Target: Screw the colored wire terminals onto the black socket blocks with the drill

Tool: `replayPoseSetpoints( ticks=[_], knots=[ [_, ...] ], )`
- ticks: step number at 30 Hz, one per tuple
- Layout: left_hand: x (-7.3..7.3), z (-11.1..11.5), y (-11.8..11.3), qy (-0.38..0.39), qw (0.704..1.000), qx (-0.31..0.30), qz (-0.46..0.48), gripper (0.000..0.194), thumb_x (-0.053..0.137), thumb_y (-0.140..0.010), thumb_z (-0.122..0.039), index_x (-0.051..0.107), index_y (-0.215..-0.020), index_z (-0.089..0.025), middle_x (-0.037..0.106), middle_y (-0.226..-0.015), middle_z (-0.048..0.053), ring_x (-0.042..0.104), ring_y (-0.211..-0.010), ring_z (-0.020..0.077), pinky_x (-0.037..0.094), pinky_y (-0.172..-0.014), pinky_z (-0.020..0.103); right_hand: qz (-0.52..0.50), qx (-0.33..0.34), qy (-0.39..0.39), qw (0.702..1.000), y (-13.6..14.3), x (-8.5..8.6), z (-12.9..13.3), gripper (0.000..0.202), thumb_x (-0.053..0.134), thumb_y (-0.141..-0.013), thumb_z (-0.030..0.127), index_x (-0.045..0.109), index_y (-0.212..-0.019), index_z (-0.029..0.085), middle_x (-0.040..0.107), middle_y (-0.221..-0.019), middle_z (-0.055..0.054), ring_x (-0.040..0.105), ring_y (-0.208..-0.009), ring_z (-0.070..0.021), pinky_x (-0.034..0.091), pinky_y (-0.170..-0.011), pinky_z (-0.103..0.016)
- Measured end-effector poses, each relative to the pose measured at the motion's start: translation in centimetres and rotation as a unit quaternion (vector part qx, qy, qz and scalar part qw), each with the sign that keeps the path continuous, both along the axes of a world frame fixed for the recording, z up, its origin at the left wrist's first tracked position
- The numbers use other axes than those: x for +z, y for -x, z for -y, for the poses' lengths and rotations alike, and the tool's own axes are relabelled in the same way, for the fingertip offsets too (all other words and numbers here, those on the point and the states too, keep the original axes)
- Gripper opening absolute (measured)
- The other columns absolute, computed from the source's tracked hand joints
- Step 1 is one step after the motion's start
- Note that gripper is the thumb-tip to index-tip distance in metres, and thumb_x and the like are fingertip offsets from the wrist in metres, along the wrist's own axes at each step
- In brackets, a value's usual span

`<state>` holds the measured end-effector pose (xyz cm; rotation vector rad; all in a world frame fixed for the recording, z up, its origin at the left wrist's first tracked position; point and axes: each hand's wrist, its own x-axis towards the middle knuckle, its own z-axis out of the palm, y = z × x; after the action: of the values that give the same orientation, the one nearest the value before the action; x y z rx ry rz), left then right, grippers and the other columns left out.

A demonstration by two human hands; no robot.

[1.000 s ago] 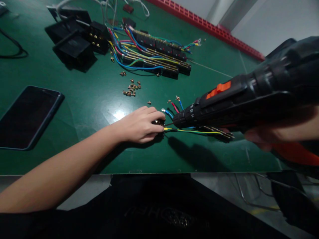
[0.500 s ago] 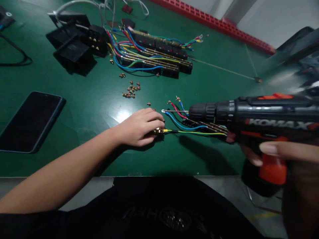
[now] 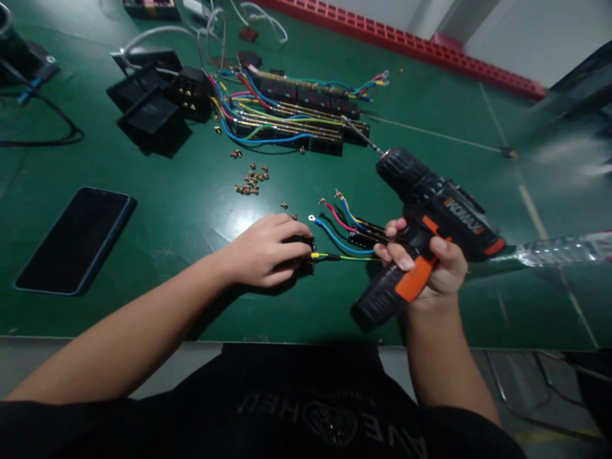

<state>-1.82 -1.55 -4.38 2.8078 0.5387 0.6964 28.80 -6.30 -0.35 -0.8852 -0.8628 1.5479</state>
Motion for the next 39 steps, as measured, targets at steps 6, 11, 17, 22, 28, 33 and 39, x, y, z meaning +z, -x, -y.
replayPoseSetpoints(
  ticks=[6, 11, 17, 22, 28, 33, 39],
  knots=[
    [0.0, 0.0, -0.1, 0.001, 1.0, 0.009, -0.015, 0.028, 0.058, -0.091, -0.026, 0.068, -0.116, -0.019, 0.069, -0.126, 0.014, 0.063, -0.103, 0.0267, 0.053, -0.091, 0.044, -0.064, 0.035, 0.017, 0.997, 0.7, -3.0, -1.6, 0.046, 0.082, -0.071, 0.049, 0.069, -0.1, 0.016, 0.066, -0.091, -0.001, 0.035, -0.045, 0.0005, 0.054, -0.06, -0.026],
    [0.1, 0.1, -0.1, 0.001, 1.0, 0.011, -0.018, 0.028, 0.057, -0.091, -0.027, 0.07, -0.114, -0.02, 0.068, -0.128, 0.015, 0.062, -0.105, 0.0276, 0.053, -0.092, 0.045, -0.062, 0.081, 0.004, 0.995, 0.5, -4.0, -0.9, 0.047, 0.081, -0.075, 0.049, 0.068, -0.104, 0.015, 0.067, -0.094, -0.003, 0.043, -0.048, -0.001, 0.055, -0.064, -0.027],
    [0.2, 0.3, -0.1, -0.024, 0.999, 0.007, -0.022, 0.025, 0.056, -0.094, -0.029, 0.072, -0.11, -0.019, 0.068, -0.127, 0.015, 0.06, -0.099, 0.027, 0.052, -0.088, 0.044, -0.066, 0.086, -0.004, 0.994, 0.6, -4.1, -0.3, 0.053, 0.083, -0.076, 0.054, 0.07, -0.109, 0.014, 0.068, -0.1, -0.006, 0.056, -0.058, -0.006, 0.058, -0.07, -0.029],
    [0.2, 0.3, 0.0, -0.02, 1.0, 0.007, -0.02, 0.025, 0.057, -0.093, -0.028, 0.07, -0.112, -0.019, 0.067, -0.127, 0.015, 0.061, -0.102, 0.0282, 0.052, -0.089, 0.044, -0.087, 0.119, 0.015, 0.989, 0.6, -4.2, 0.1, 0.061, 0.081, -0.079, 0.064, 0.068, -0.117, 0.018, 0.067, -0.108, -0.006, 0.068, -0.079, -0.0132, 0.063, -0.079, -0.034],
    [0.0, 0.6, 0.1, 0.029, 0.999, 0.02, 0.008, 0.038, 0.06, -0.091, -0.031, 0.059, -0.126, -0.018, 0.068, -0.126, 0.015, 0.063, -0.109, 0.029, 0.049, -0.095, 0.047, -0.066, 0.138, -0.008, 0.988, 1.2, -3.9, 0.1, 0.05, 0.077, -0.084, 0.055, 0.066, -0.119, 0.02, 0.067, -0.087, -0.003, 0.053, -0.059, -0.0089, 0.058, -0.07, -0.031],
    [1.0, -0.5, 0.8, 0.096, 0.979, 0.111, 0.142, 0.038, 0.051, -0.098, -0.041, 0.06, -0.127, -0.018, 0.068, -0.123, 0.013, 0.061, -0.116, 0.0272, 0.047, -0.102, 0.046, -0.027, 0.14, -0.044, 0.989, 1.0, -3.6, 0.9, 0.046, 0.071, -0.084, 0.044, 0.068, -0.122, 0.017, 0.065, -0.075, -0.003, 0.058, -0.067, -0.0147, 0.053, -0.074, -0.032],
    [2.5, -6.5, -0.7, 0.089, 0.984, 0.111, -0.107, 0.021, 0.061, -0.098, -0.032, 0.079, -0.095, -0.022, 0.073, -0.087, 0.006, 0.062, -0.086, 0.0207, 0.044, -0.083, 0.035, 0.011, 0.111, -0.075, 0.991, 0.2, -3.1, 2.4, 0.044, 0.067, -0.09, 0.029, 0.062, -0.134, 0.024, 0.067, -0.096, -0.007, 0.059, -0.088, -0.0187, 0.051, -0.088, -0.039]
  ],
)
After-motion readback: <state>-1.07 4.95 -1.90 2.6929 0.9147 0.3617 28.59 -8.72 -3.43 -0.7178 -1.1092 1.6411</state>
